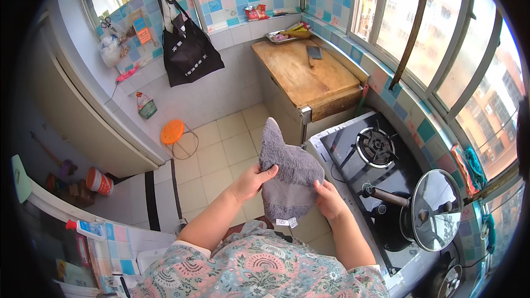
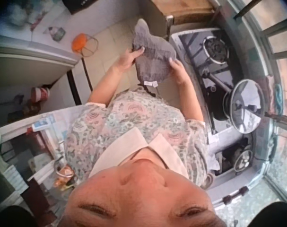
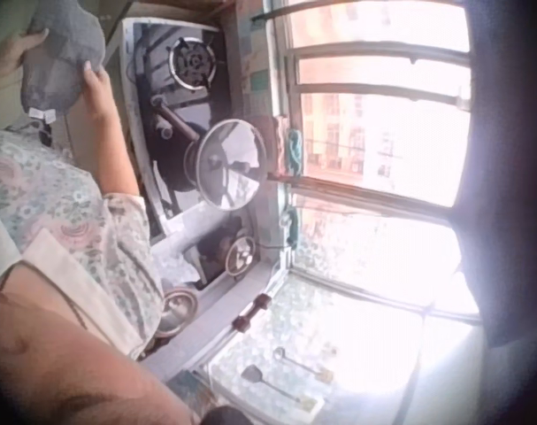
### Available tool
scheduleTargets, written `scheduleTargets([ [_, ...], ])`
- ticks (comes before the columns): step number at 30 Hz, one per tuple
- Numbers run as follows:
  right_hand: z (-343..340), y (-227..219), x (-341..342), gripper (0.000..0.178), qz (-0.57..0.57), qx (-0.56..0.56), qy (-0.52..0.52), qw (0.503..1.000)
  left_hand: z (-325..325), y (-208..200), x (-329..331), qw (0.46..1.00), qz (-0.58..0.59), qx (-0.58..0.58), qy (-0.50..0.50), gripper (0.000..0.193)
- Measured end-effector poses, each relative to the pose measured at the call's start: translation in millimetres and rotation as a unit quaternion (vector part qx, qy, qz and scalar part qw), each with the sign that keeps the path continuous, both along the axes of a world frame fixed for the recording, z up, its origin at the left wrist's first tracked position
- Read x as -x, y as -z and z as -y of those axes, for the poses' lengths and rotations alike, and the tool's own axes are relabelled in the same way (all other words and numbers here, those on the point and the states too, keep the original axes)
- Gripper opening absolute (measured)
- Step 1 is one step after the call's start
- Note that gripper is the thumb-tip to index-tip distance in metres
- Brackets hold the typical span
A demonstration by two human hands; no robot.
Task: The person retrieves a plastic bag of dumplings from the refrigerator and places it on the kitchen counter. They then wash their hands at the sink, fill a metal bowl with water, and proceed to chop an onion on a wooden cutting board using a cleaver.
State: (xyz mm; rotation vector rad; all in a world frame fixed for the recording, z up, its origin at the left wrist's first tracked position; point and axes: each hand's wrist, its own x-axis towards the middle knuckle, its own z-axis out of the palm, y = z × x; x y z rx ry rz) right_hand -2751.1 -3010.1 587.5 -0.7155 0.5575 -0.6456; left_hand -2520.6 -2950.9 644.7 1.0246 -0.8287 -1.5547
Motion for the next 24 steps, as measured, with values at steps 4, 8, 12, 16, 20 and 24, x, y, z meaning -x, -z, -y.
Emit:
scheduleTargets([
  [4, 10.9, 17.5, -16.5, 0.045, 0.058, -0.056, 0.051, 0.995, 2.7, 0.6, -15.5, 0.994, 0.039, -0.032, 0.1, 0.048],
  [8, 24.5, 22.9, -45.7, 0.033, -0.007, 0.037, 0.112, 0.993, 17.6, 9.9, -43.1, 0.996, -0.026, -0.069, 0.048, 0.046],
  [12, 46.2, 12.9, -84.9, 0.025, -0.032, 0.104, 0.106, 0.988, 34.7, 27.6, -87.0, 0.999, -0.004, -0.047, 0.027, 0.039],
  [16, 81.3, -9.9, -152.7, 0.034, -0.017, 0.059, 0.099, 0.993, 57.8, 33.5, -150.9, 0.993, 0.098, 0.034, 0.057, 0.033],
  [20, 128.0, -19.1, -246.2, 0.036, -0.043, 0.127, 0.123, 0.983, 86.4, 37.6, -242.5, 0.976, 0.177, 0.048, 0.114, 0.051],
  [24, 157.5, -48.6, -329.1, 0.026, -0.038, 0.257, 0.039, 0.965, 87.2, 34.7, -326.8, 0.976, 0.209, 0.054, -0.024, 0.074],
])
